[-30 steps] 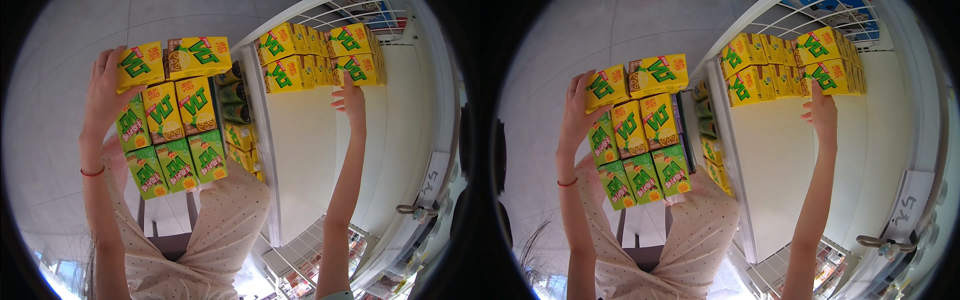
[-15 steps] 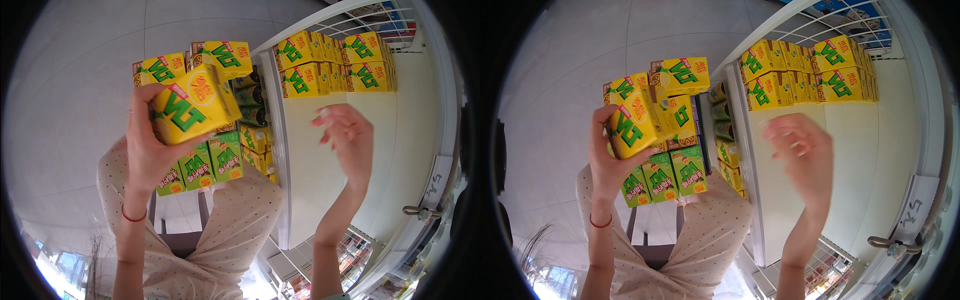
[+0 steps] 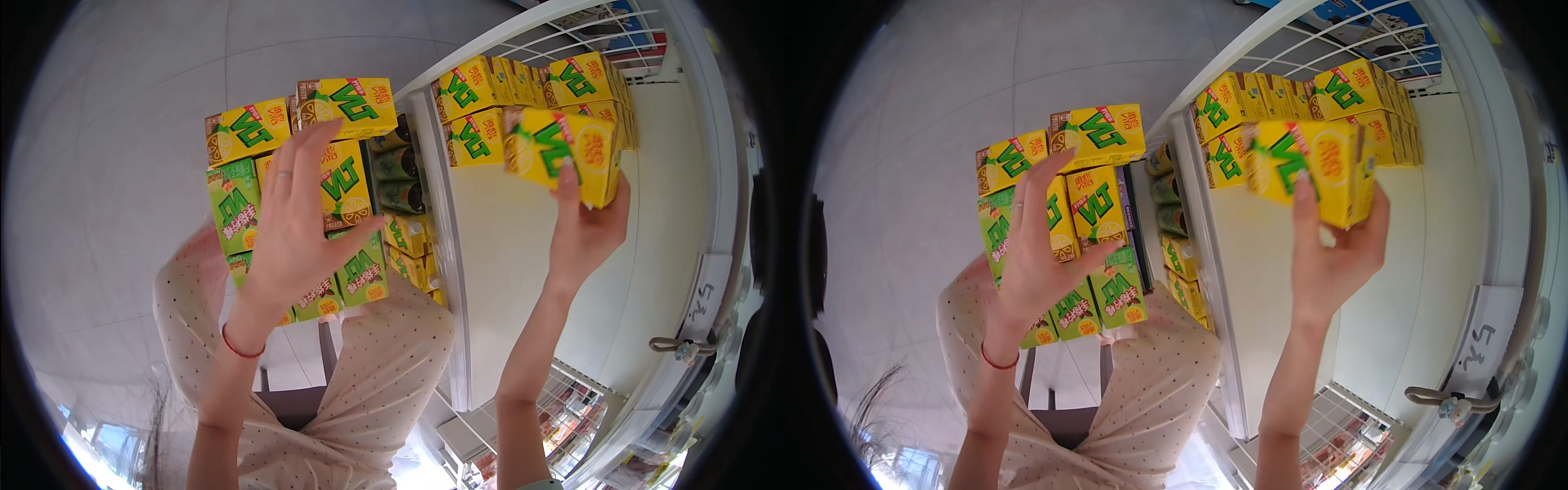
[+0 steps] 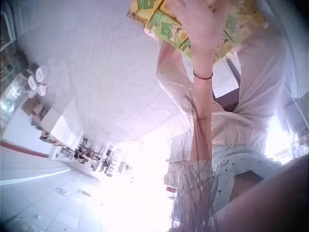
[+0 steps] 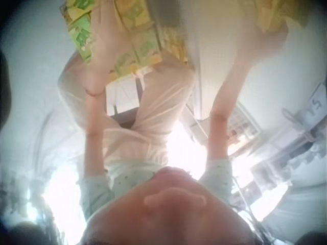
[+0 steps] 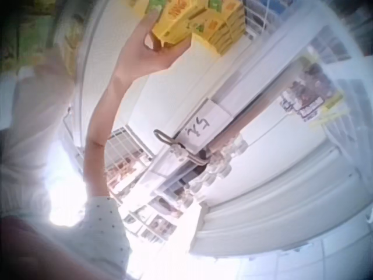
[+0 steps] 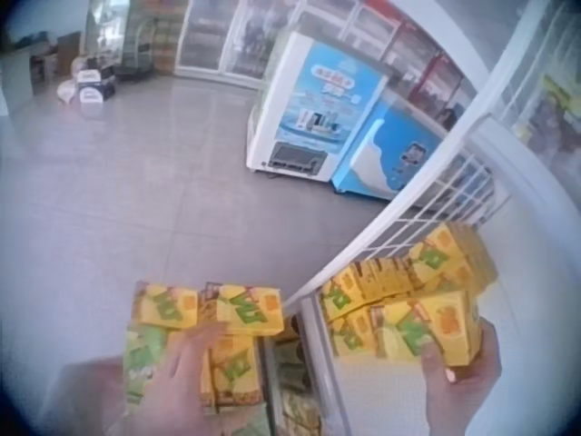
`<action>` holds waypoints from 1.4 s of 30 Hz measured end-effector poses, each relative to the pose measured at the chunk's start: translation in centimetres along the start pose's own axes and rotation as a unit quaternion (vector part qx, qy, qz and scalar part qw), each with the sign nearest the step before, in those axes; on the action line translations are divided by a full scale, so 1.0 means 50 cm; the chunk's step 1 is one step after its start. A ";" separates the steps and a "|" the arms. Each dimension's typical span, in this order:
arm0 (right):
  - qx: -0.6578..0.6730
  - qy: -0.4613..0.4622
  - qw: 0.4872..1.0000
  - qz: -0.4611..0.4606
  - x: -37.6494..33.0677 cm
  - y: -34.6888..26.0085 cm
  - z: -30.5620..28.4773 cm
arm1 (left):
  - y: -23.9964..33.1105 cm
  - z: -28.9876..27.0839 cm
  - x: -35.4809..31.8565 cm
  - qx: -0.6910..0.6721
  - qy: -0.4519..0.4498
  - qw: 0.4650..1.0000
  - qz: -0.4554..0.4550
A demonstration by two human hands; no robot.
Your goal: The person sits on the floor and arranges yellow and green juice boxes onto a low shelf. They pick up boxes from a stack on their lap and place them one by one into neat rows on the shelf.
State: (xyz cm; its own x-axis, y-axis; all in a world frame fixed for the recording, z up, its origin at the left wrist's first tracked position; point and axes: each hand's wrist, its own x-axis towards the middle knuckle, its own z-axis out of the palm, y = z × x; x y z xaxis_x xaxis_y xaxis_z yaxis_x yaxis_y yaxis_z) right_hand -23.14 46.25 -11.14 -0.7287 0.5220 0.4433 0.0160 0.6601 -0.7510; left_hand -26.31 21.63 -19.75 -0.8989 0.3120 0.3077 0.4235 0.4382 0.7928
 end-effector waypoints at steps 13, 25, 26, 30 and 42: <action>-0.309 0.067 0.909 -0.273 0.218 0.155 0.065 | -0.135 0.024 0.087 0.232 -0.046 0.972 -0.007; -0.275 0.031 0.901 -0.335 0.194 0.114 0.043 | -0.151 0.011 0.101 0.160 -0.002 0.987 0.002; -0.240 0.027 0.926 -0.289 0.145 0.085 0.037 | -0.144 0.004 0.091 0.109 -0.002 0.994 -0.022; 0.046 -0.177 0.983 -0.008 -0.045 0.036 0.020 | -0.084 -0.011 0.036 -0.146 0.013 0.984 -0.105; 0.194 -0.131 0.958 0.168 -0.159 -0.021 0.058 | 0.043 0.058 -0.050 -0.118 -0.071 0.989 0.051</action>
State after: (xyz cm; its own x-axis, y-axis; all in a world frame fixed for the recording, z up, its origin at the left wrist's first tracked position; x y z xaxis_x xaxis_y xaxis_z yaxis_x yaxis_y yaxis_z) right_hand -19.37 39.85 -15.28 -0.8743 0.4834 0.0444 0.0619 0.2018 -0.9775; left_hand -22.81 24.21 -20.33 -0.8207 0.4677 0.3282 0.4575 0.1938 0.8678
